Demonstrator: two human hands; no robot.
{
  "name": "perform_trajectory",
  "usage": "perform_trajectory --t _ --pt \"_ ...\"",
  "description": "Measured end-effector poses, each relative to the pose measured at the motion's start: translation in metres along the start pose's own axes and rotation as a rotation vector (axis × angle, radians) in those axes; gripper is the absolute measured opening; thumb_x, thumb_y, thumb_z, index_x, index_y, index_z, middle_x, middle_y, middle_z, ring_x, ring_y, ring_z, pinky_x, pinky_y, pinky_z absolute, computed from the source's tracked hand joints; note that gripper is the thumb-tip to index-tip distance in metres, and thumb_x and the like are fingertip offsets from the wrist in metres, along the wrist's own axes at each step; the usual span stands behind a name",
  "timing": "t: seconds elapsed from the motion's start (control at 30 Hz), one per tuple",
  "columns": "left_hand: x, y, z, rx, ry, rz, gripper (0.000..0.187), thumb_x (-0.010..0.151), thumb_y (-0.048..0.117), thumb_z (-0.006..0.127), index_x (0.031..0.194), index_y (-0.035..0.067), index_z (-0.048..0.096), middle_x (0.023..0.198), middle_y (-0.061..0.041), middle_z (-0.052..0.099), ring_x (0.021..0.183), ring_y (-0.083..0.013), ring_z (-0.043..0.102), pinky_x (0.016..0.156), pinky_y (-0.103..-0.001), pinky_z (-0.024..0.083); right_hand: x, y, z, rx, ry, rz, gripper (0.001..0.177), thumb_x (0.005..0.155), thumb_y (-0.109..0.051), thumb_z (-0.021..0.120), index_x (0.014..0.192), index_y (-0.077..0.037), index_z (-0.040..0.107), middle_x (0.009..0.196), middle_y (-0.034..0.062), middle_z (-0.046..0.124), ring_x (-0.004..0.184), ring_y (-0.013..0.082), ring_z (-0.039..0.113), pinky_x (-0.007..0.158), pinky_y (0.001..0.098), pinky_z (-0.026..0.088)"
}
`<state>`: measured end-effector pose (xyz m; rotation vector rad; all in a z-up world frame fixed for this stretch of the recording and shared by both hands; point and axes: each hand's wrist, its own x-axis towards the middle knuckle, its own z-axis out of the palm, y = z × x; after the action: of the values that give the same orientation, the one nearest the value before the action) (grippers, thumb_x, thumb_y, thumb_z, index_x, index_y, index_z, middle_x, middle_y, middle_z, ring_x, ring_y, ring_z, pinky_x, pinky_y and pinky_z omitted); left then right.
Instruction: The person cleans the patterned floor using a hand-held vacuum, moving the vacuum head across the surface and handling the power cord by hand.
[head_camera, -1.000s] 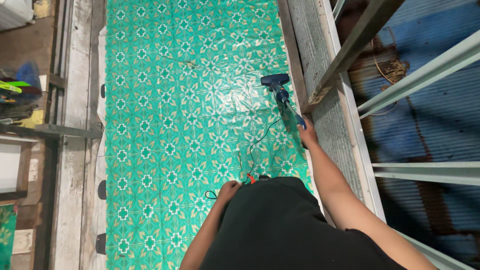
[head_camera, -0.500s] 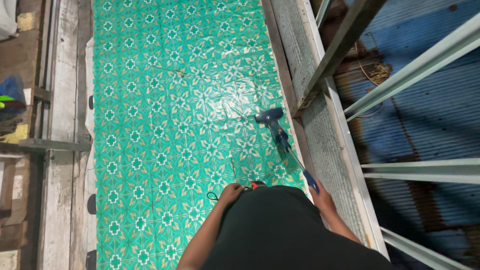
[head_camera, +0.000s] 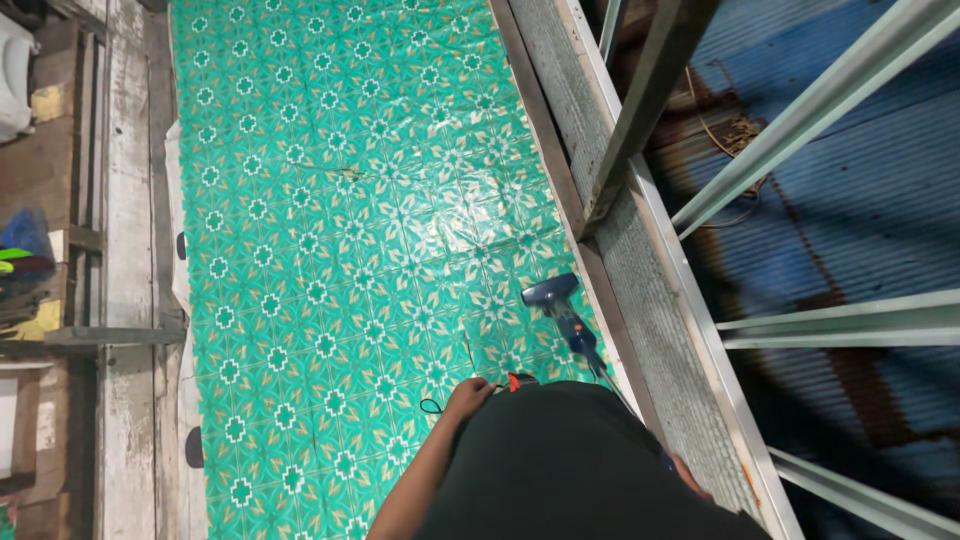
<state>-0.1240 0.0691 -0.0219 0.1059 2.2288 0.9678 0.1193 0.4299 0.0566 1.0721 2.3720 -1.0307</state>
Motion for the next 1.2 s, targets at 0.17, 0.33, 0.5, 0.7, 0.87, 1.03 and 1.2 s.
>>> perform_trajectory --t 0.17,0.33,0.5,0.7,0.87,1.03,1.2 --pt "0.000 0.002 0.001 -0.003 -0.018 0.003 0.044 0.093 0.047 0.064 0.096 0.005 0.077 0.087 -0.017 0.075 0.085 -0.0315 0.073 0.078 -0.042 0.053 0.049 -0.020 0.000 -0.107 0.037 -0.150 0.051 0.096 -0.036 0.059 0.146 -0.028 0.052 0.124 0.0198 0.071 0.115 0.0385 0.068 0.096 0.0445 0.054" --pt "-0.003 0.002 0.001 -0.031 -0.002 -0.013 0.042 0.092 0.046 0.064 0.094 0.005 0.077 0.083 -0.015 0.075 0.081 -0.0293 0.073 0.075 -0.041 0.054 0.113 -0.071 0.012 -0.035 0.059 -0.284 0.060 0.091 -0.047 0.065 0.146 -0.027 0.051 0.111 0.0248 0.072 0.098 0.0445 0.069 0.080 0.0492 0.056" --pt "-0.015 -0.004 0.011 -0.084 0.018 -0.033 0.041 0.092 0.044 0.063 0.092 0.004 0.076 0.081 -0.015 0.073 0.078 -0.0290 0.072 0.073 -0.042 0.053 0.138 -0.098 0.025 0.034 -0.050 -0.107 0.059 0.092 -0.047 0.062 0.147 -0.030 0.050 0.094 0.0182 0.075 0.063 0.0335 0.072 0.059 0.0449 0.057" --pt "-0.036 -0.010 0.023 -0.065 0.036 0.076 0.041 0.092 0.044 0.065 0.095 0.005 0.076 0.085 -0.015 0.074 0.083 -0.0288 0.071 0.075 -0.041 0.053 0.107 -0.078 0.029 0.002 -0.054 -0.029 0.057 0.092 -0.046 0.059 0.147 -0.034 0.051 0.094 0.0169 0.076 0.065 0.0290 0.071 0.060 0.0460 0.059" --pt "-0.060 -0.026 0.027 -0.033 -0.016 0.016 0.043 0.094 0.045 0.062 0.092 0.005 0.075 0.082 -0.016 0.073 0.080 -0.0313 0.072 0.074 -0.043 0.052 0.028 -0.013 0.025 -0.087 0.065 -0.183 0.059 0.091 -0.049 0.065 0.145 -0.030 0.051 0.109 0.0217 0.072 0.099 0.0434 0.069 0.081 0.0480 0.055" --pt "-0.093 -0.054 0.046 -0.036 0.016 0.067 0.042 0.094 0.044 0.062 0.090 0.004 0.075 0.082 -0.016 0.073 0.079 -0.0311 0.070 0.073 -0.042 0.052 -0.087 0.066 0.027 -0.099 0.203 -0.405 0.043 0.097 -0.042 0.062 0.136 -0.025 0.055 0.110 0.0203 0.074 0.100 0.0378 0.074 0.083 0.0415 0.058" --pt "-0.136 -0.074 0.085 -0.085 -0.019 0.024 0.041 0.094 0.044 0.061 0.090 0.005 0.075 0.078 -0.015 0.072 0.075 -0.0308 0.070 0.071 -0.043 0.052 -0.188 0.122 0.035 0.009 0.111 0.117 0.051 0.096 -0.035 0.062 0.145 -0.023 0.057 0.110 0.0237 0.075 0.105 0.0366 0.074 0.085 0.0440 0.059"
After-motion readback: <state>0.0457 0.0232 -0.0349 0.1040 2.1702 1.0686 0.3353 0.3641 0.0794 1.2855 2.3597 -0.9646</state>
